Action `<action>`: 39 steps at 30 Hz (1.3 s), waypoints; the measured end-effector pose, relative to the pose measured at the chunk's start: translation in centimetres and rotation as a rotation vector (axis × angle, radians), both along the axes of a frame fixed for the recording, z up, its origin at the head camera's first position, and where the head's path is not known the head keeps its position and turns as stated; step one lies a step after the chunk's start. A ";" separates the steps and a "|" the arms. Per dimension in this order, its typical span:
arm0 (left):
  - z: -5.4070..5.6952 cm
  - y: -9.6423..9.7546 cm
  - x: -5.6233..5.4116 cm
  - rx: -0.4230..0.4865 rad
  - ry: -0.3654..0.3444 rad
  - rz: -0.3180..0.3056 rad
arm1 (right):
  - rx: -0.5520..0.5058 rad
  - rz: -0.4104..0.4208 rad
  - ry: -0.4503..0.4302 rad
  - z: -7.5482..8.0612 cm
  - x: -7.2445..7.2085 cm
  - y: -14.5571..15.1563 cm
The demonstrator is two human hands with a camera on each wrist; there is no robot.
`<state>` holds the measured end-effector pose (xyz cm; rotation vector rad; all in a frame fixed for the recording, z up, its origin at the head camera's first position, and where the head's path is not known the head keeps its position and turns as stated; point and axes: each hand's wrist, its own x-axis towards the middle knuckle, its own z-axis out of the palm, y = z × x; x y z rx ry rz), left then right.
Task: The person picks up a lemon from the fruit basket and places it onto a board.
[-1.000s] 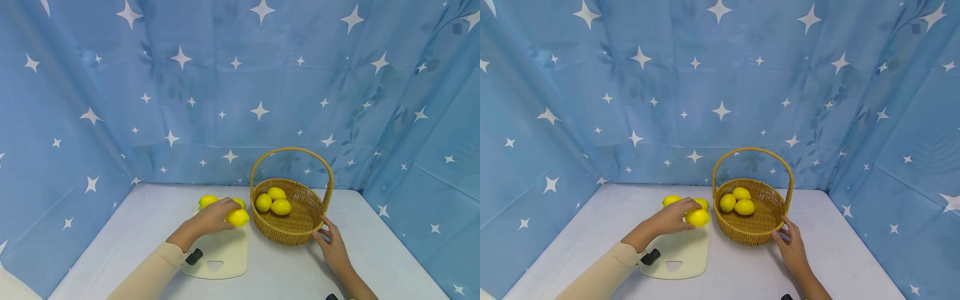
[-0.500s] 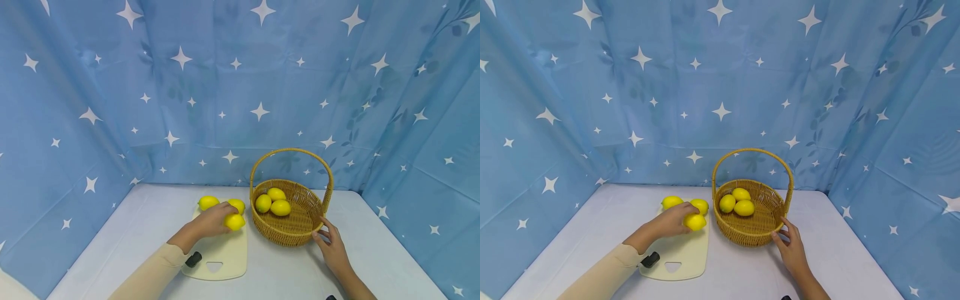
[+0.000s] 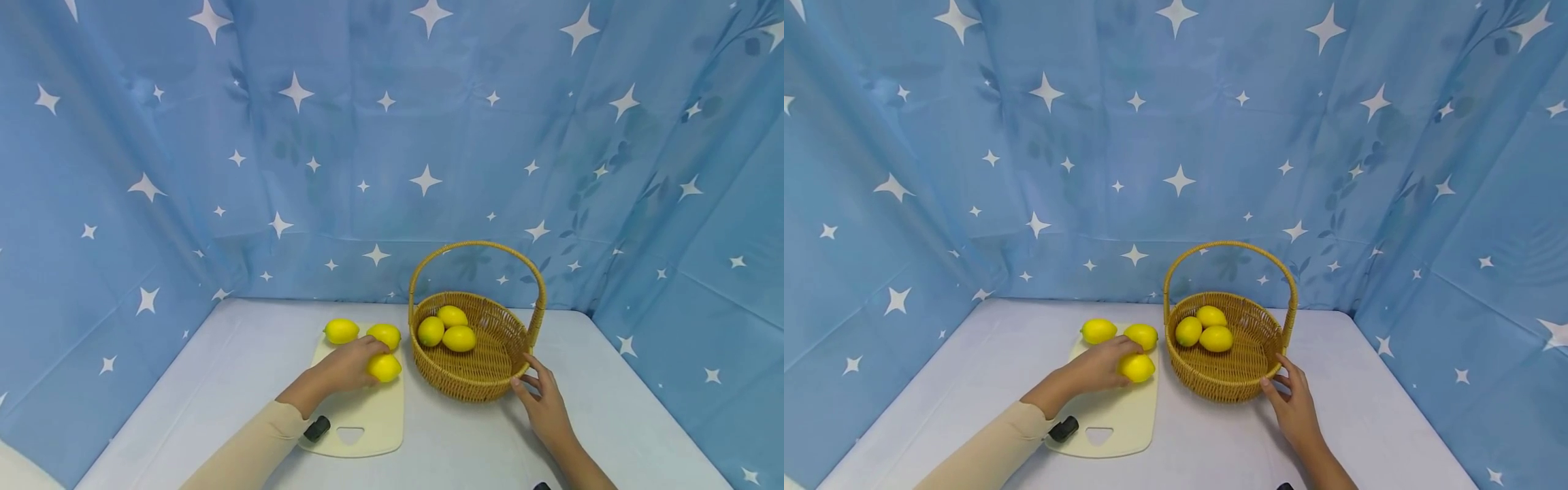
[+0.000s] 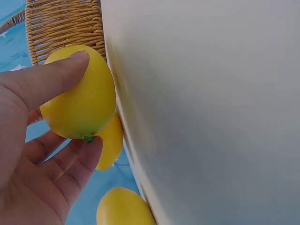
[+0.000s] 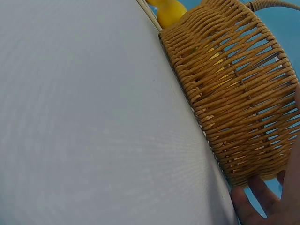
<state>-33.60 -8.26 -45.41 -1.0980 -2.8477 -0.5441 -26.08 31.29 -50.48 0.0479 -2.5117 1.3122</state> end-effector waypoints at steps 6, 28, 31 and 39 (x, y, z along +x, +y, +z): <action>-0.2 0.1 -0.2 -0.003 -0.005 -0.001 | 0.002 -0.007 -0.012 0.1 0.0 -0.1; 0.4 -0.1 -0.2 -0.006 -0.039 -0.006 | -0.007 -0.010 -0.016 0.2 0.0 -0.1; 0.4 0.0 -0.4 -0.011 -0.038 -0.010 | -0.006 -0.008 -0.015 0.2 0.0 -0.1; 0.7 0.0 -0.8 0.000 -0.003 -0.057 | 0.003 -0.002 0.002 0.1 0.1 0.0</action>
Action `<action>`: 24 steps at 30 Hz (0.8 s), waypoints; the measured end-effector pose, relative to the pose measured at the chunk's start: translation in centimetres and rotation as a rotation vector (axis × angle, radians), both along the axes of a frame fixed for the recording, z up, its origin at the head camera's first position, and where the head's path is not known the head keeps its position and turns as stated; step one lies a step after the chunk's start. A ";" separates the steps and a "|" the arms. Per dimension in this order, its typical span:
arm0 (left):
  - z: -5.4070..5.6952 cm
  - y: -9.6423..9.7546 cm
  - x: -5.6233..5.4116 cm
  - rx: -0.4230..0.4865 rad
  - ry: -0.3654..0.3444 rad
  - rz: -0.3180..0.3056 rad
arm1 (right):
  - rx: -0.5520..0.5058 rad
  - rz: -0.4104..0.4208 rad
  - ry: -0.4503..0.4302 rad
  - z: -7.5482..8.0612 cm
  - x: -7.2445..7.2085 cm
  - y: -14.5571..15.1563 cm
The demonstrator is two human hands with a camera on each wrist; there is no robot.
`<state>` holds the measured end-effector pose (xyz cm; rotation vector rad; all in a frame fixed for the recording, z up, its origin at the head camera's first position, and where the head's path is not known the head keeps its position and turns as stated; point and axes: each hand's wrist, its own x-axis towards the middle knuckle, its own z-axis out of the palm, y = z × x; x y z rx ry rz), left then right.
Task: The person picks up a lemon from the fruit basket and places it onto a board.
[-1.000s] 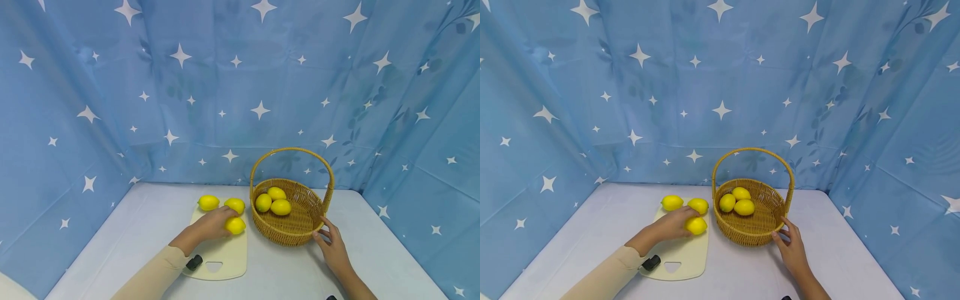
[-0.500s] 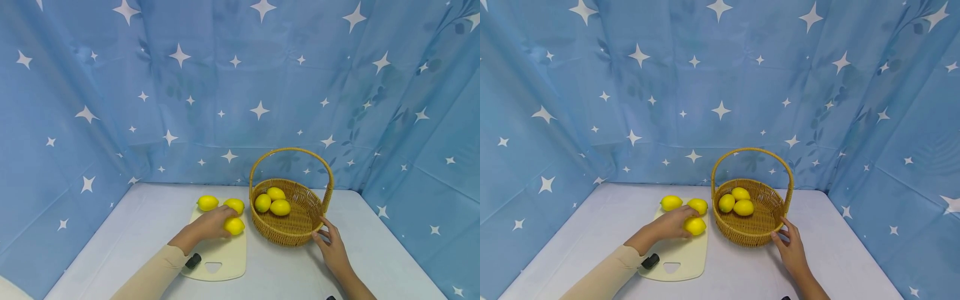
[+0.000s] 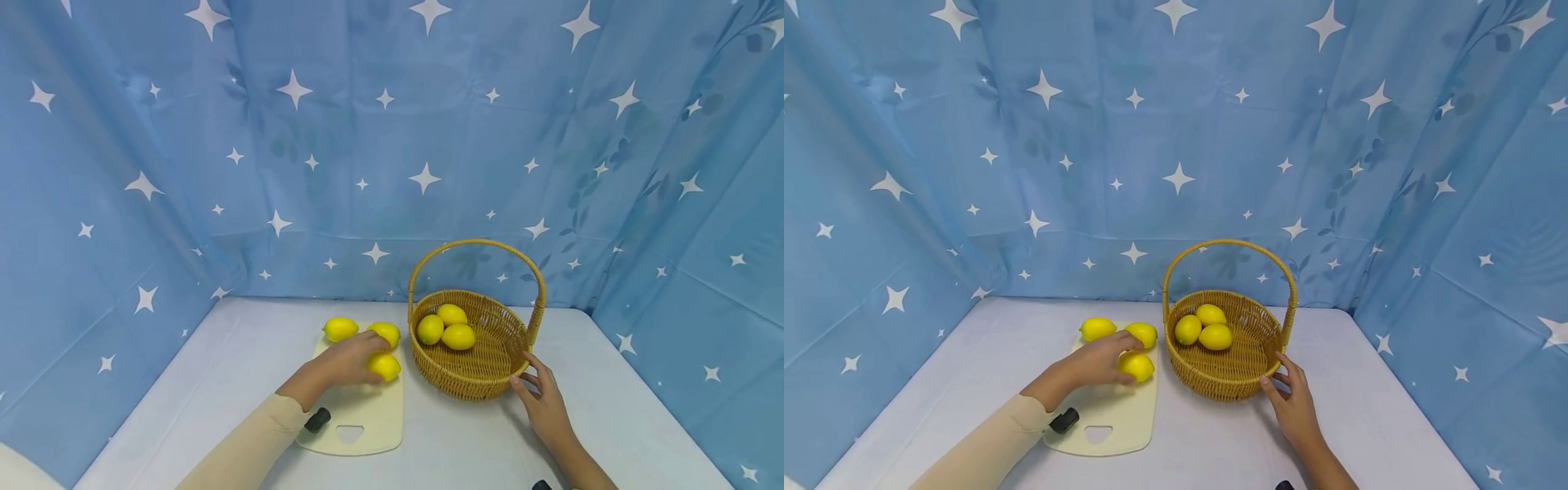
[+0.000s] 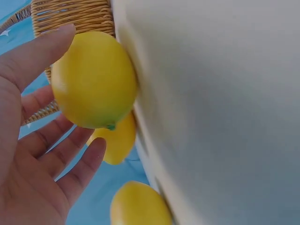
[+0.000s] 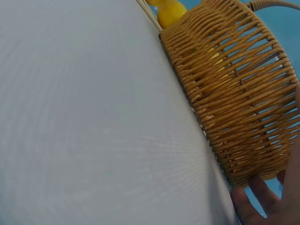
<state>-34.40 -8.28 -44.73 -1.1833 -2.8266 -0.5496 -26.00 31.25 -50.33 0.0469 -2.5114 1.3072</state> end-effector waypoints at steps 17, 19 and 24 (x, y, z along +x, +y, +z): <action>4.0 4.4 0.4 0.022 0.048 -0.108 | -0.008 0.001 -0.012 0.0 0.0 0.0; 4.2 5.4 0.4 0.006 0.061 -0.127 | -0.002 0.000 -0.008 0.1 0.0 0.1; 5.1 7.5 0.1 -0.018 0.071 -0.142 | -0.004 0.001 0.003 0.0 -0.1 0.1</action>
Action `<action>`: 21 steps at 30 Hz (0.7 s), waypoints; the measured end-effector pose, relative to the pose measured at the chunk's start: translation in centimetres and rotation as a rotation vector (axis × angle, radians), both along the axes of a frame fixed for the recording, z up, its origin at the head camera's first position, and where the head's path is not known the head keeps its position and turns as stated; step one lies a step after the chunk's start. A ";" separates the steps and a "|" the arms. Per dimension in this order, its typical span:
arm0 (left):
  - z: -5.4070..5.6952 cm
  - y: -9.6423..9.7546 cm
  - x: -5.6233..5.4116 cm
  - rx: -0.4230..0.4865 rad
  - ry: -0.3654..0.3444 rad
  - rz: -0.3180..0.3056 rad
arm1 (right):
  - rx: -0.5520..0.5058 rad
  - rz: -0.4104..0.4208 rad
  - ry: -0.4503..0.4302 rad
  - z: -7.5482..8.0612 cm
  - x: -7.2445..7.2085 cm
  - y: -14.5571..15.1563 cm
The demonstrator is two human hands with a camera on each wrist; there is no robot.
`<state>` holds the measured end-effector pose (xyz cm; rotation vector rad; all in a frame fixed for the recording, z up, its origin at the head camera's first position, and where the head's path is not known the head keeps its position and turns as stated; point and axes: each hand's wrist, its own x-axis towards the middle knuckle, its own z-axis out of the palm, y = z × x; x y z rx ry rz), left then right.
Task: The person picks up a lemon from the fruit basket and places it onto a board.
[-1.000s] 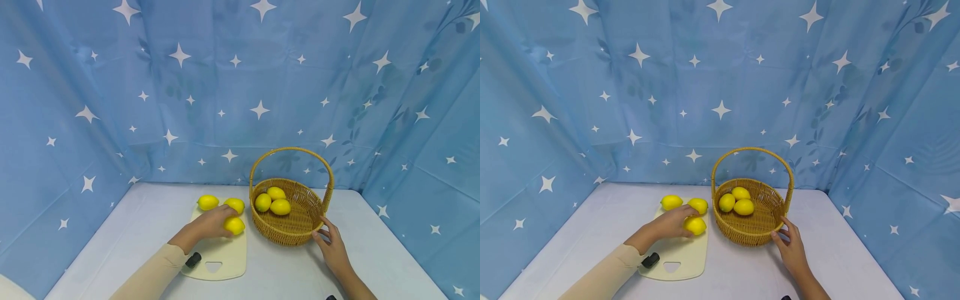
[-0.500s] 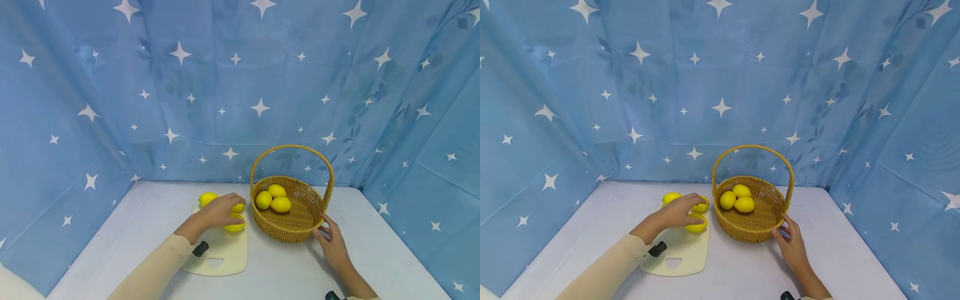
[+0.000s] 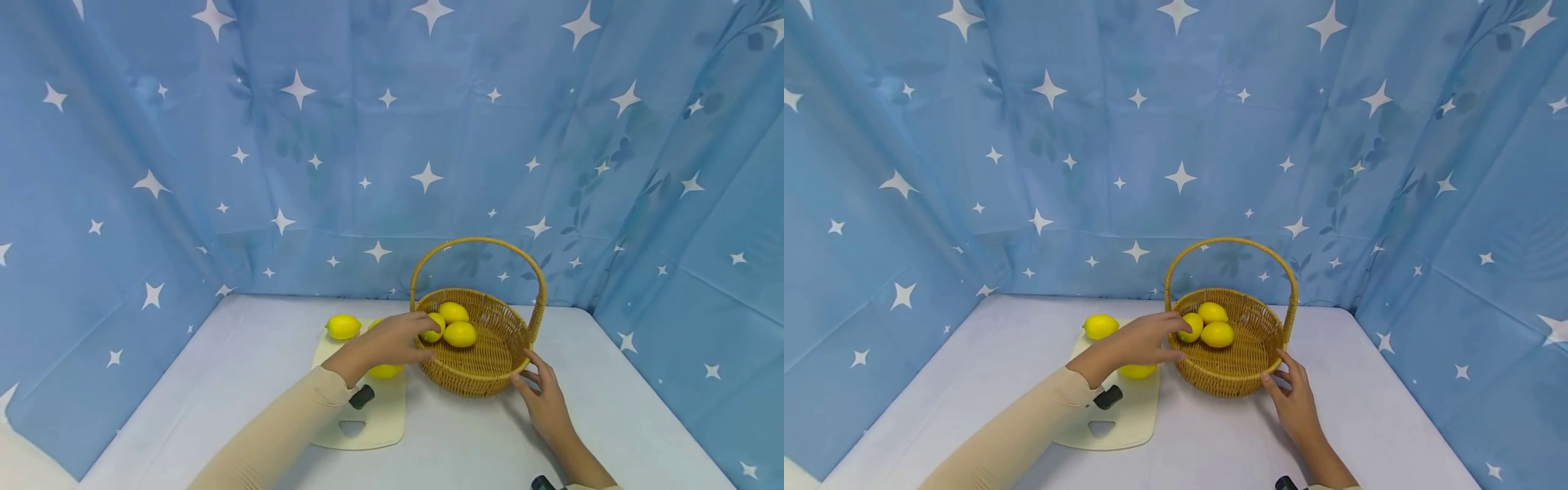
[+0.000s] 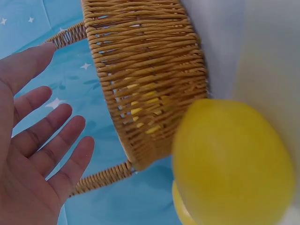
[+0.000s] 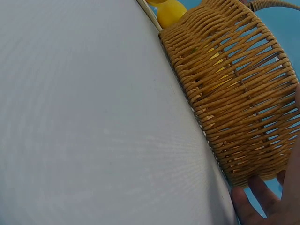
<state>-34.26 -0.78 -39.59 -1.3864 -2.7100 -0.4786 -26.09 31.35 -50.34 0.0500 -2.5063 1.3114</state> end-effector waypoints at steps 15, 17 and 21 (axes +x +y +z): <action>1.3 4.5 -2.3 -0.032 -0.012 -0.033 | -0.015 0.004 -0.009 0.1 0.4 0.2; 1.4 4.8 -2.7 -0.040 -0.020 -0.027 | -0.021 0.003 -0.013 0.1 0.2 0.1; 1.7 5.5 -3.1 -0.056 -0.035 -0.007 | -0.019 0.007 -0.012 0.1 0.0 -0.1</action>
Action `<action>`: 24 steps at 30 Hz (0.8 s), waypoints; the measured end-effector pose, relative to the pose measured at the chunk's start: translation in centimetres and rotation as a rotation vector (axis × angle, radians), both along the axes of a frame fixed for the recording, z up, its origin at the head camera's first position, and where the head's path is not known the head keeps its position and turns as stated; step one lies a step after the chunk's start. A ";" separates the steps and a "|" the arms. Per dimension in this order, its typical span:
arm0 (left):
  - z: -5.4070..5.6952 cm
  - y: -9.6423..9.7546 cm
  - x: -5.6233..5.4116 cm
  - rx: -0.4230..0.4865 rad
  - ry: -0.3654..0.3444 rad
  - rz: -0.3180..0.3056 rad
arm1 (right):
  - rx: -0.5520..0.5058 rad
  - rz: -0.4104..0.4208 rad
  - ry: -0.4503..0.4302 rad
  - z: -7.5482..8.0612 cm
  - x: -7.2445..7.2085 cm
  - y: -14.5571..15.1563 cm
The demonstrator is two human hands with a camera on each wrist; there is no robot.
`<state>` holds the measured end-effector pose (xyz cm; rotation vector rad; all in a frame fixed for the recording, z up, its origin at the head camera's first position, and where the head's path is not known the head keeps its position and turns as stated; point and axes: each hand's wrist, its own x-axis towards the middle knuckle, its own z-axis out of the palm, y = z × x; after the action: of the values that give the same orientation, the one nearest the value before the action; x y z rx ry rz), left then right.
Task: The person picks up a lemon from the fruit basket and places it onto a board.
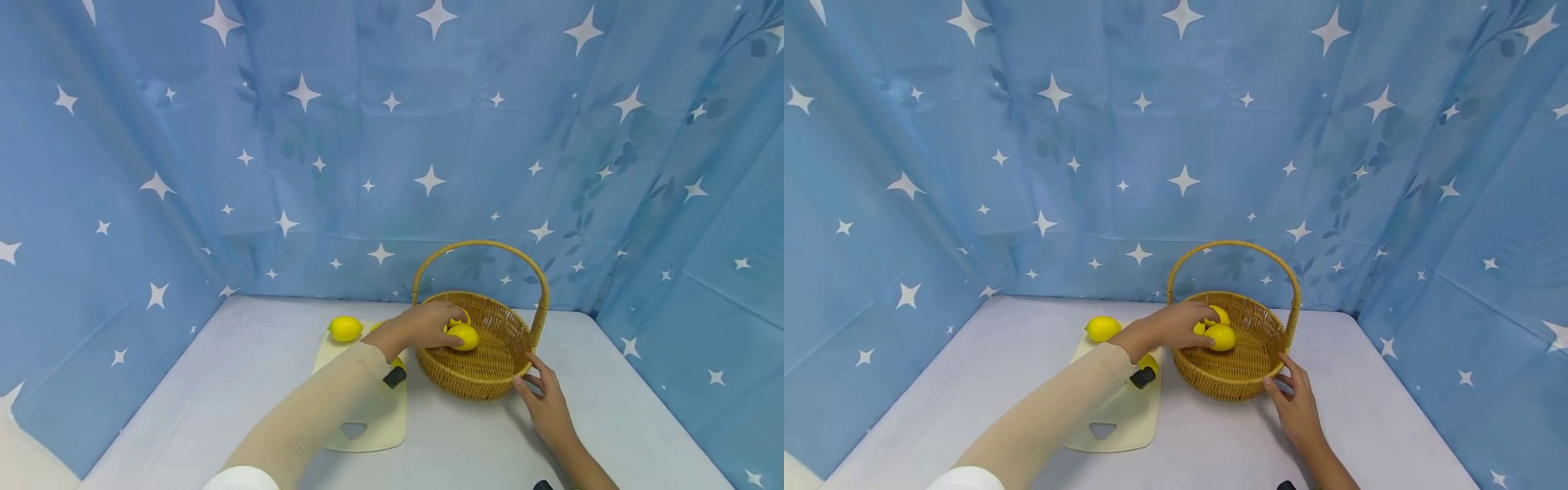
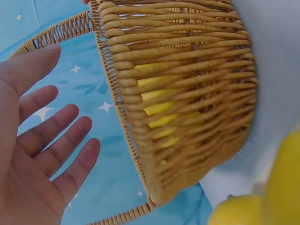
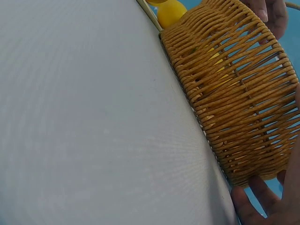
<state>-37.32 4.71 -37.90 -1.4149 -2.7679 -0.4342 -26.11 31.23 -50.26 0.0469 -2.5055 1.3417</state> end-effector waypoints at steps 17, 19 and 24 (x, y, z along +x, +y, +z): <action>-1.5 3.8 -0.7 -0.021 -0.018 -0.015 | 0.008 -0.009 -0.009 -0.2 0.1 0.1; -1.7 4.2 -0.7 -0.025 -0.031 -0.008 | 0.004 -0.009 -0.017 -0.2 0.1 0.1; -1.7 4.8 -0.8 -0.044 -0.071 0.021 | 0.002 -0.011 -0.018 0.0 0.0 -0.1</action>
<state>-38.09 9.53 -39.62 -1.4047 -2.8633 -0.4344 -26.14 31.16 -50.25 0.0211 -2.5182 1.3418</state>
